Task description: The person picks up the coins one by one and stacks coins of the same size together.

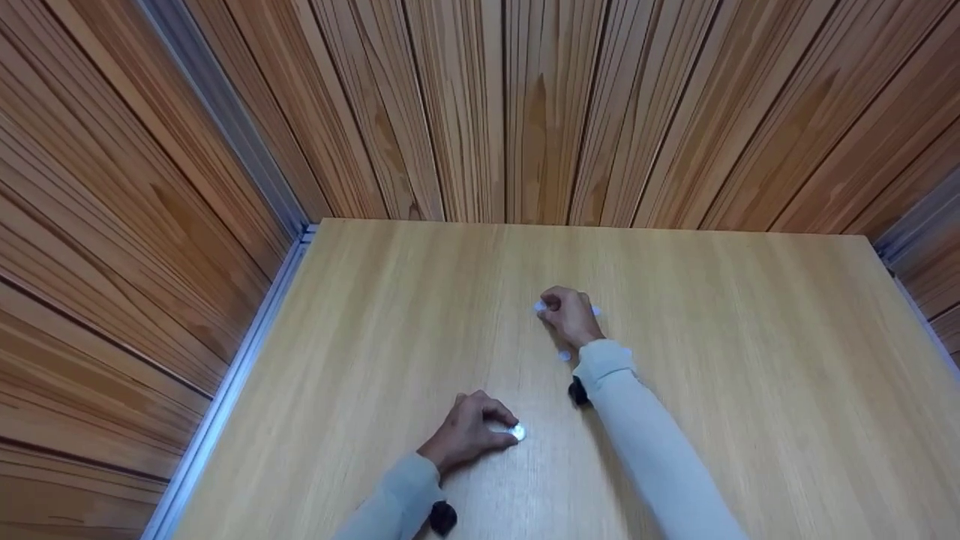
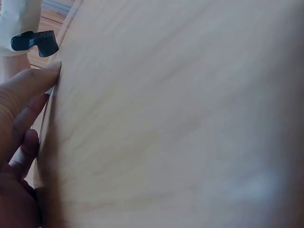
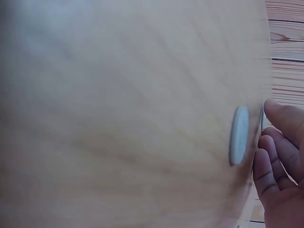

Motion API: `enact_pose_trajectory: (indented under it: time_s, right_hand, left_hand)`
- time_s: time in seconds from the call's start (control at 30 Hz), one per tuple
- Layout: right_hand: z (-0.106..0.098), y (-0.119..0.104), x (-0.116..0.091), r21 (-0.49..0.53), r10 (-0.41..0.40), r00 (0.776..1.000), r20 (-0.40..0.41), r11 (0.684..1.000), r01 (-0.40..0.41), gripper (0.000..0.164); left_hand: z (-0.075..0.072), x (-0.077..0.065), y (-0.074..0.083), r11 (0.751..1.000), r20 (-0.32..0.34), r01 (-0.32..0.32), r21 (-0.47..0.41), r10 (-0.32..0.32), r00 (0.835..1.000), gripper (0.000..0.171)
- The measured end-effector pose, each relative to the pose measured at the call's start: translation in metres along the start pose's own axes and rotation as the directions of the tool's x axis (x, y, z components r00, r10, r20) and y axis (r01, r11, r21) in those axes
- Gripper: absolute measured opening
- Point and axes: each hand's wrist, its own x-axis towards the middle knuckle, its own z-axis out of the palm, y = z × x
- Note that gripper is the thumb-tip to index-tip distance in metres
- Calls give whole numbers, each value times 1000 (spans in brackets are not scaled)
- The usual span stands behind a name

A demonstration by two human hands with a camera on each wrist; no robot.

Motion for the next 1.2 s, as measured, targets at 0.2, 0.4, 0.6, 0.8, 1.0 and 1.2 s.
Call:
enact_pose_trajectory:
  time_s: [0.2,0.4,0.6,0.8,1.0,1.2]
  right_hand:
    - [-2,0,1,-7,3,1000,19,1000,-3,31]
    - [0,-1,2,-12,-5,1000,7,1000,5,26]
    - [0,-4,3,-38,-12,1000,25,999,13,23]
    - [3,-4,5,-69,-36,999,23,997,37,19]
    - [1,-3,6,-19,20,999,33,1000,-20,26]
    - [1,-5,5,-6,46,997,69,999,-46,31]
  left_hand:
    - [0,2,1,1000,11,5,-1,-5,1000,15]
    - [-1,1,1,1000,7,7,1,-7,1000,16]
    - [1,1,2,1000,-14,-11,11,11,1000,15]
    - [2,1,1,1000,-21,13,12,-13,1000,15]
    - [2,1,1,1000,-13,17,11,-16,1000,15]
    - [1,0,0,1000,-5,10,6,-10,1000,15]
